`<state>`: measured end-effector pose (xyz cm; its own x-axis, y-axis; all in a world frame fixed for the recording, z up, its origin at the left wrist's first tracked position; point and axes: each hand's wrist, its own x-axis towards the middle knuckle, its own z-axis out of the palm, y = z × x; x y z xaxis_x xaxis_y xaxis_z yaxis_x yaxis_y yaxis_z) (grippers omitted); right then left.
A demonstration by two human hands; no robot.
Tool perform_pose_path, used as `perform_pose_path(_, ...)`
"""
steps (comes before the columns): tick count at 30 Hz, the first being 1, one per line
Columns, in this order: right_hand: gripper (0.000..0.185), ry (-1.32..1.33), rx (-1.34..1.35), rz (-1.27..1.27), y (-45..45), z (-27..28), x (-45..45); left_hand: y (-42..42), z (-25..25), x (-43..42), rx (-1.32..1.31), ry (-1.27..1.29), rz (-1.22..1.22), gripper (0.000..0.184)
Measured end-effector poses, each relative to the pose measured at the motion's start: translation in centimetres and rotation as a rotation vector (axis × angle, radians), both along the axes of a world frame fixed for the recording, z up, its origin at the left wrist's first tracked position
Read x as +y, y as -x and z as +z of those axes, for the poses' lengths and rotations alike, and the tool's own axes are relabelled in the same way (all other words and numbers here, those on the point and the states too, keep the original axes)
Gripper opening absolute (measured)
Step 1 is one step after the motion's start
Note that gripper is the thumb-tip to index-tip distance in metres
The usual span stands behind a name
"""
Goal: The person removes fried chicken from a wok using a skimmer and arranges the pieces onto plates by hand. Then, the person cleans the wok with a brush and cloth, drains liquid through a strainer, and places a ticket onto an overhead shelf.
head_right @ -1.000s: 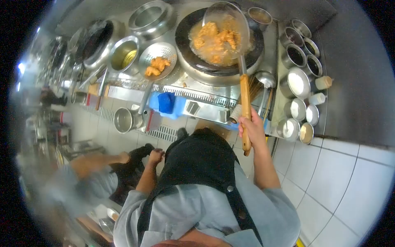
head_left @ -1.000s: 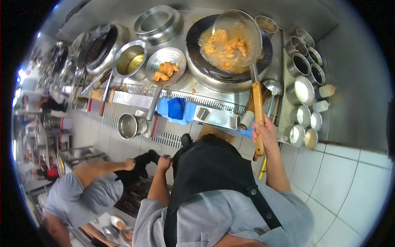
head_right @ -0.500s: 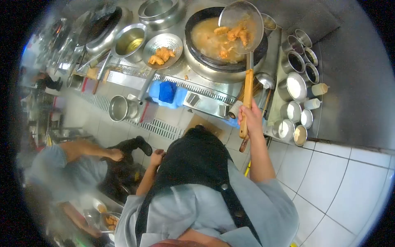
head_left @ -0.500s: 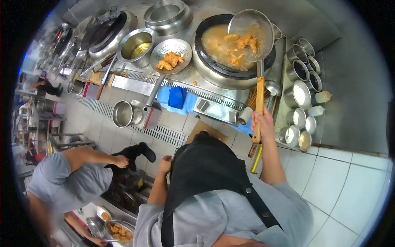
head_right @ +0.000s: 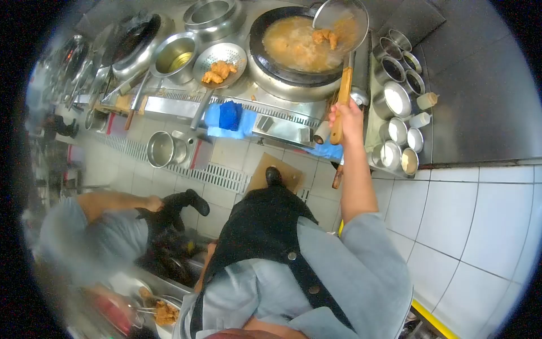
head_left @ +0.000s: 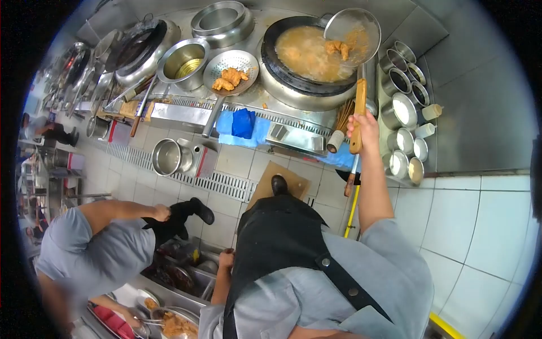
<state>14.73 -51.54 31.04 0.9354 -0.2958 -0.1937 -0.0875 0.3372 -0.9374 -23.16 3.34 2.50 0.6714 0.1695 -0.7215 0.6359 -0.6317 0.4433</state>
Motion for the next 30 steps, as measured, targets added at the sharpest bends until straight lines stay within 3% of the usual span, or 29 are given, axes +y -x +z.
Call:
perform_pose_path(2, 0.02, 0.074, 0.017, 0.001, 0.6, 0.3, 0.6, 3.2, -3.1, 1.4, 0.018, 0.0, 0.024, 0.033)
perform_pose_path(5, 0.019, 0.104, 0.036, 0.034, 0.6, 1.2, -1.1, 6.4, -6.5, 2.6, 0.103, 0.047, 0.288, 0.03)
perform_pose_path(8, 0.021, 0.013, 0.066, 0.056, 1.0, 1.6, -3.0, 5.5, -8.1, 4.3, -0.001, -0.106, -0.077, 0.03)
perform_pose_path(10, 0.026, -0.011, 0.052, 0.056, 0.6, 2.3, -3.1, 0.1, -1.3, 1.9, 0.053, -0.077, -0.023, 0.03)
perform_pose_path(11, 0.027, -0.029, 0.044, 0.062, 0.4, 2.3, -3.1, -4.7, 6.0, -0.9, 0.081, -0.064, 0.004, 0.03)
perform_pose_path(14, 0.032, -0.056, 0.047, 0.056, 0.2, 2.0, -3.8, -9.8, 4.7, -2.3, -0.011, -0.019, 0.021, 0.031)
perform_pose_path(17, 0.038, 0.025, 0.051, 0.046, -0.5, 2.8, -4.6, -13.3, -4.5, -0.4, -0.348, -0.154, -0.639, 0.033)
perform_pose_path(20, 0.048, 0.182, 0.076, 0.026, -0.7, 2.8, -5.4, -19.1, 3.2, -7.4, -0.239, 0.146, 0.046, 0.032)
perform_pose_path(23, 0.061, 0.345, 0.078, -0.007, 0.3, 3.0, -5.5, -21.6, 5.6, -10.2, -0.179, 0.351, 0.113, 0.031)
perform_pose_path(26, 0.062, 0.349, 0.084, -0.012, 3.3, 6.1, -4.0, -23.0, 6.5, -10.7, -0.106, 0.198, 0.007, 0.034)
perform_pose_path(30, 0.063, 0.234, 0.2, 0.015, 7.1, 8.2, -1.5, -22.9, 3.2, -7.6, -0.047, 0.14, 0.03, 0.035)
